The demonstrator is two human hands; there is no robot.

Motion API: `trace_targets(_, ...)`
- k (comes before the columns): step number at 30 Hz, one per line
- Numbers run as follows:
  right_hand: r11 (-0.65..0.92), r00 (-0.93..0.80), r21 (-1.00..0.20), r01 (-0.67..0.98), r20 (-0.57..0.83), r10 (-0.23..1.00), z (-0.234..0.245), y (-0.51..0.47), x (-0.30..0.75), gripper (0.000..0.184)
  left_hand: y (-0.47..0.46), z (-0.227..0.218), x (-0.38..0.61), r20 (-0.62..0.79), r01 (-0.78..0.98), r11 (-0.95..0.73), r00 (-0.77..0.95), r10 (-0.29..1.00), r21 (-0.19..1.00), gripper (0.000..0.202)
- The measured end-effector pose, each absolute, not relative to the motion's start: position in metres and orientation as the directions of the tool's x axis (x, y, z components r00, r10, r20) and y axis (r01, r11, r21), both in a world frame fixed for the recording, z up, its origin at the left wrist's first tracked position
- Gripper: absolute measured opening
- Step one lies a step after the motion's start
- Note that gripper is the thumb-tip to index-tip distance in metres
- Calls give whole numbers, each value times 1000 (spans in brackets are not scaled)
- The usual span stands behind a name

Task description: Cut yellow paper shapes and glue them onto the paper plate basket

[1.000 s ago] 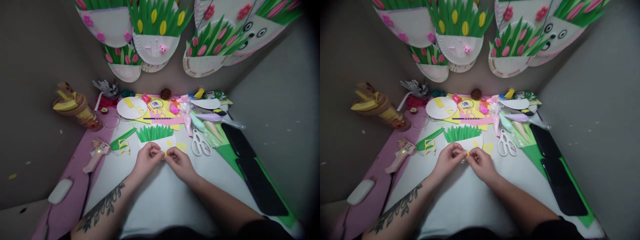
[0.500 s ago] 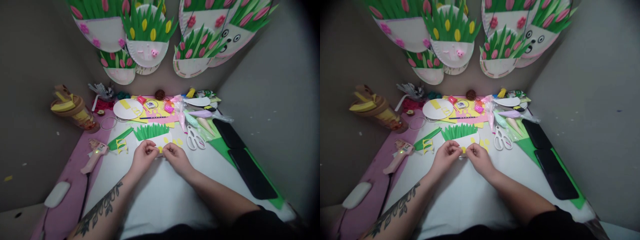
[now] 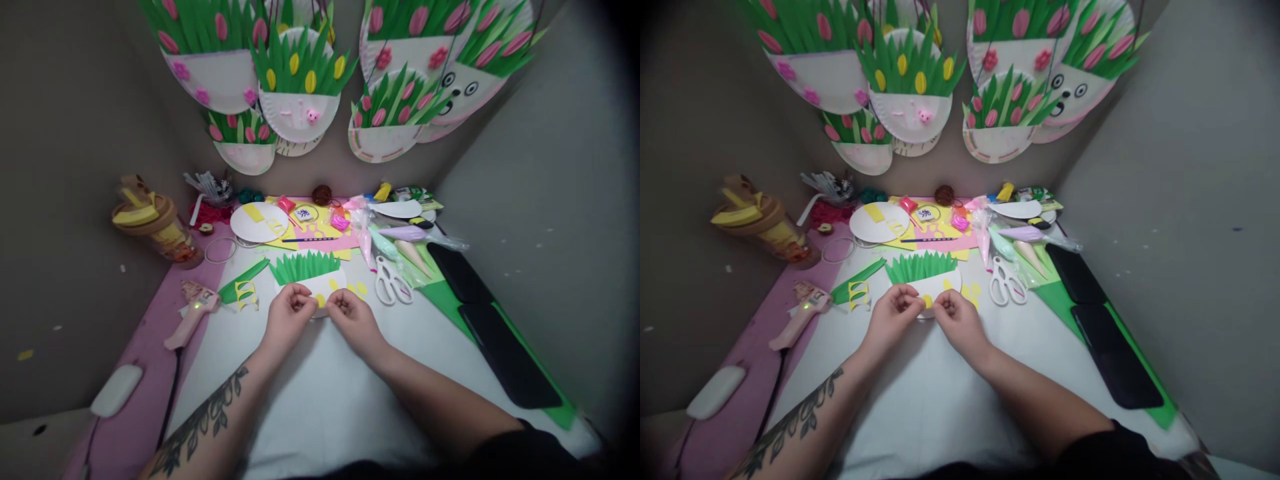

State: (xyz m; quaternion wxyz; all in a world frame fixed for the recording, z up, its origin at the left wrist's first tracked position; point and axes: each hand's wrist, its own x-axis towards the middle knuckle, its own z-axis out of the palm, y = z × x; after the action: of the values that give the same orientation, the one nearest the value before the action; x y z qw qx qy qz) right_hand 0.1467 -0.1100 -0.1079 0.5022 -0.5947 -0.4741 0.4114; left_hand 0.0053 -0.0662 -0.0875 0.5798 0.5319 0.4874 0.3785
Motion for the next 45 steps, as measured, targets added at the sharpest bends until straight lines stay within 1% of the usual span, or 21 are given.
trace_targets(7,-72,202,-985,154,-39,979,-108,-109,146,13,-69,-87,7,-161,80,145,259,952,986,18)
trace_targets(13,-93,197,-989,119,-68,978,-106,-109,146,15,-69,-86,8,-179,62,168,255,950,984,19)
trace_targets(19,-78,218,-988,137,-47,975,-108,-109,146,16,-69,-87,8,-173,74,159,273,946,985,18)
trace_targets(26,-91,204,-985,145,-60,977,-106,-109,146,15,-69,-89,8,-168,89,148,295,941,985,17)
trace_targets(33,-58,227,-986,158,-20,974,-107,-108,146,14,-70,-88,8,-154,104,128,303,940,986,17)
trace_targets(37,-74,220,-983,167,-36,975,-108,-108,146,15,-71,-88,8,-169,118,139,313,935,983,16)
trace_targets(45,-93,197,-986,140,-64,978,-105,-107,149,14,-69,-90,8,-178,81,160,328,928,984,18)
